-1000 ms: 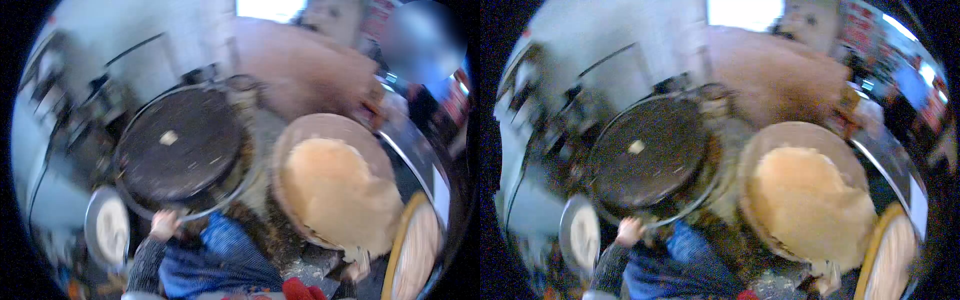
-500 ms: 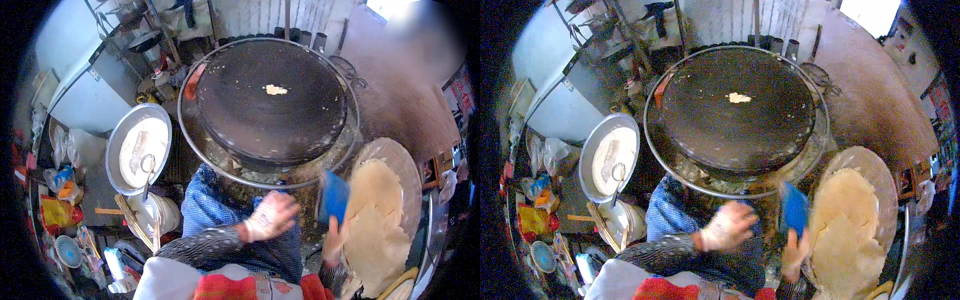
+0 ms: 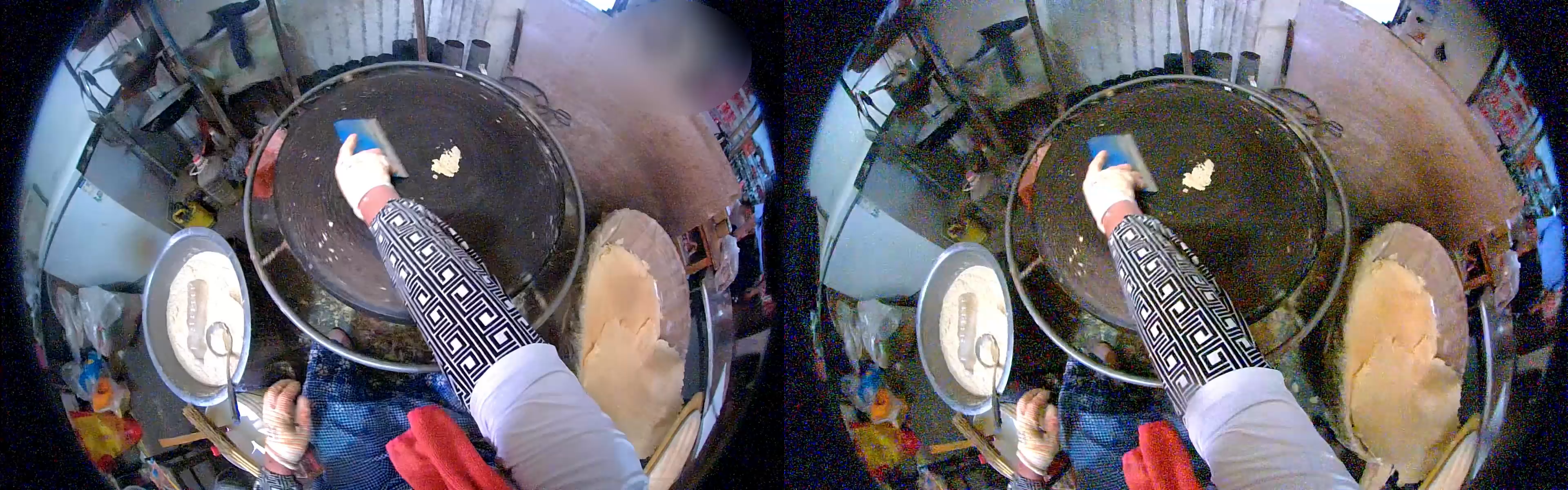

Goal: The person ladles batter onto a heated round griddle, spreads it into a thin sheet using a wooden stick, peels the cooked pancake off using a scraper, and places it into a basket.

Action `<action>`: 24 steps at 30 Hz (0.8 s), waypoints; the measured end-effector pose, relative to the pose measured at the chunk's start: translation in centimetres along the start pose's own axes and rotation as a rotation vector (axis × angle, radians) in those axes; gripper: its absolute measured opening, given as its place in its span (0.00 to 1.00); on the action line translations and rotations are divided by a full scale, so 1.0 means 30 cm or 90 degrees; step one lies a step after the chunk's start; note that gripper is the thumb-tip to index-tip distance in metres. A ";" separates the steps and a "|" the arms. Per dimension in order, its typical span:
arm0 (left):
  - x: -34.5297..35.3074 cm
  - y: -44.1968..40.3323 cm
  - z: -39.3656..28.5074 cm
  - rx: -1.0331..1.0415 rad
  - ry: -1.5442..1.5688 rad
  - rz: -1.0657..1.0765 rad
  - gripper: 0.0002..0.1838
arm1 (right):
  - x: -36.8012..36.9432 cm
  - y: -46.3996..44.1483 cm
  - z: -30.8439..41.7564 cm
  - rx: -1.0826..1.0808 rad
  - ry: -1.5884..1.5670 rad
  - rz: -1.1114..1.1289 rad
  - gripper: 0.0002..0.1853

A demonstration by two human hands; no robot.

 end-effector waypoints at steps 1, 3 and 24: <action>-0.006 -0.017 0.026 0.008 -0.023 0.007 0.16 | 0.022 0.005 -0.052 0.027 0.013 0.003 0.32; -0.039 -0.077 0.017 0.019 0.010 0.016 0.15 | -0.076 0.085 -0.233 0.143 -0.024 0.088 0.31; 0.515 -0.211 -0.117 0.194 -0.208 0.071 0.14 | -0.338 2.874 -0.373 0.719 -0.449 0.043 0.16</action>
Point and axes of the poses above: each hand's wrist, its own y-axis away from the middle knuckle, its own x-axis out of the palm, z = x × y, the point moved 4 cm from there along -y, towards the middle knuckle, and after that the axes turned 2 degrees about z, right-handed, at the moved point
